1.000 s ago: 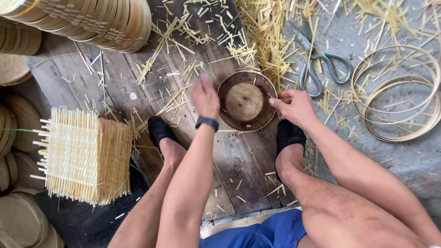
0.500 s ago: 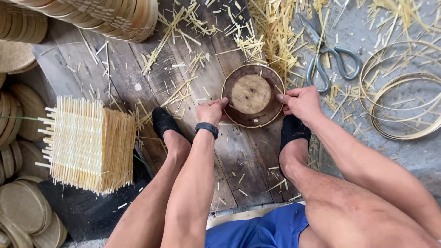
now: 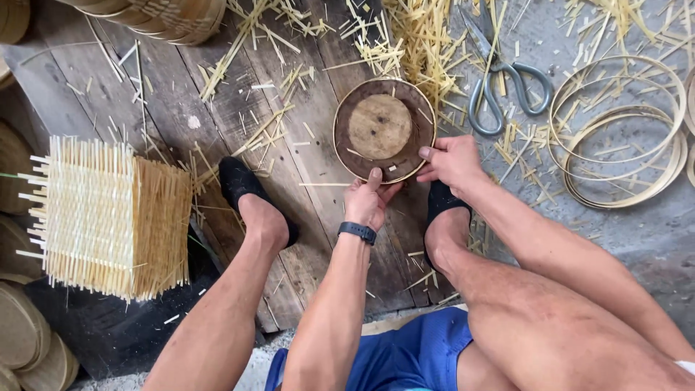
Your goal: Weaving and trimming bamboo strips using a mold and scissors to create circular trays.
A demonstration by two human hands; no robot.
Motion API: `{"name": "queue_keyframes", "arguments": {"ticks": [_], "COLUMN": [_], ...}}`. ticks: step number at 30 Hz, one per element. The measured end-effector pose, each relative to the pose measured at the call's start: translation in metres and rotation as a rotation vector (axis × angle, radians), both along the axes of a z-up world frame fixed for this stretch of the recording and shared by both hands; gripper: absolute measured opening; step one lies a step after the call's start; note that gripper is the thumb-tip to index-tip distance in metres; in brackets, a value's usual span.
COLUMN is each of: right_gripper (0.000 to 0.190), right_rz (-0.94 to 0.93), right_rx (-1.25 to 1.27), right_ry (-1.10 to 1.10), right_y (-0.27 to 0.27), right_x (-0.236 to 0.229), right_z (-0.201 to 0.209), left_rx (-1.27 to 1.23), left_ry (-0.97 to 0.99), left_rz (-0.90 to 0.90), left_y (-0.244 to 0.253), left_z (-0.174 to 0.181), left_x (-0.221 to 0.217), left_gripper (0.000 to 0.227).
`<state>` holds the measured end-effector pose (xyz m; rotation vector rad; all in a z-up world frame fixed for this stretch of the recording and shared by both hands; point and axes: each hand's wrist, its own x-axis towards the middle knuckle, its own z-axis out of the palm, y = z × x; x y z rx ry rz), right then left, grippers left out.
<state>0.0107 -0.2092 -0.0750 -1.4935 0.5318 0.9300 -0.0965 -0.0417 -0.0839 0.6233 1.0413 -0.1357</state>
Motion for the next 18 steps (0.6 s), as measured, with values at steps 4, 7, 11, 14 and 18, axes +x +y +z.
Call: {"name": "queue_keyframes", "arguments": {"ticks": [4,7,11,14,18], "right_gripper": [0.043,0.095,0.136,0.13,0.099], "right_rz": [0.106,0.21,0.436,0.46,0.381], "right_rx": [0.132,-0.046,0.008,-0.218,-0.243], "right_ry": [0.091,-0.285,-0.534,-0.732,-0.711], "right_y": [-0.011,-0.003,0.024,0.044,0.042], "right_x": [0.008,0.026,0.025,0.014,0.007], "right_z": [-0.009,0.058,0.092,0.088,0.085], "left_rx": [0.132,0.516,0.882,0.82,0.943], "left_ry": [0.044,-0.036,-0.318,-0.519,-0.359], "left_rz": [-0.245,-0.774,-0.745,-0.382,-0.261], "left_y": [0.038,0.106,0.074,0.039,0.027], "left_z": [0.026,0.047,0.108,0.092,0.078], "left_x": [0.014,0.016,0.042,0.052,0.051], "left_gripper": [0.024,0.033,0.047,0.05,0.05]}}
